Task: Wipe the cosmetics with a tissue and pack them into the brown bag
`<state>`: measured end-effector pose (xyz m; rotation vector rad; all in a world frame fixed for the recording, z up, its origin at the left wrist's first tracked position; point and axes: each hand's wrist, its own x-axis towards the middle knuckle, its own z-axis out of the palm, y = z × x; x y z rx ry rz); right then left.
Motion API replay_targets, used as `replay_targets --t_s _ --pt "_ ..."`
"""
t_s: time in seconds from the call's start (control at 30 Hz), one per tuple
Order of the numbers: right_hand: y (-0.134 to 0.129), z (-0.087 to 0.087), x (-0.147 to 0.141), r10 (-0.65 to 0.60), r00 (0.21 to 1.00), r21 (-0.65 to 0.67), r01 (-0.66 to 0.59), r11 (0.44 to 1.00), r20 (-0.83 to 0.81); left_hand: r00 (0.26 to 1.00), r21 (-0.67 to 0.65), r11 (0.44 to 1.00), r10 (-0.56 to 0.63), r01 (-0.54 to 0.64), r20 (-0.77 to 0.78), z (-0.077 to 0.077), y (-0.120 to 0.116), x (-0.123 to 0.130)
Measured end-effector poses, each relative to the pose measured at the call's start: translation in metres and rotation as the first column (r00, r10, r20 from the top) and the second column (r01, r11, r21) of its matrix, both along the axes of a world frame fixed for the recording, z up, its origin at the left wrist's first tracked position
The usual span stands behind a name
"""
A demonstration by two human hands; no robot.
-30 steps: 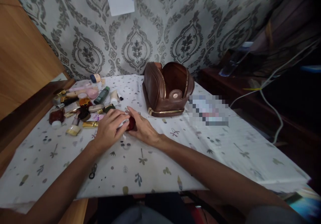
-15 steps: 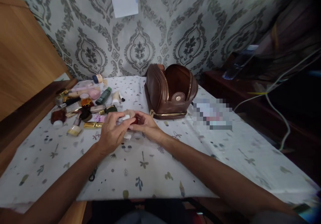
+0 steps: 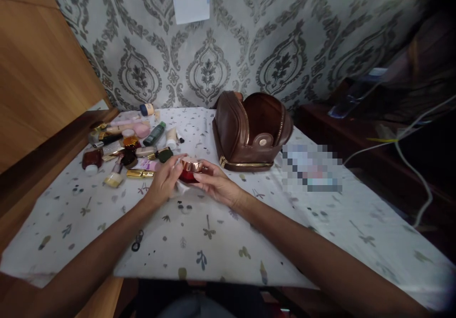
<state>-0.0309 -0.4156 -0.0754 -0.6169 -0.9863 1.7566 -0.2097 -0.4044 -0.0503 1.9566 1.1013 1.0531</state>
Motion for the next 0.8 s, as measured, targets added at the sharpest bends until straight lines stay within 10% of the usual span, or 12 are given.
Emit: replay_targets --t_s 0.8 --pt "0.005 -0.006 0.005 -0.173 0.968 0.139 0.148 0.979 0.184 0.947 0.274 0.961 0.064 0.026 -0.316 -0.003 -0.001 -0.008"
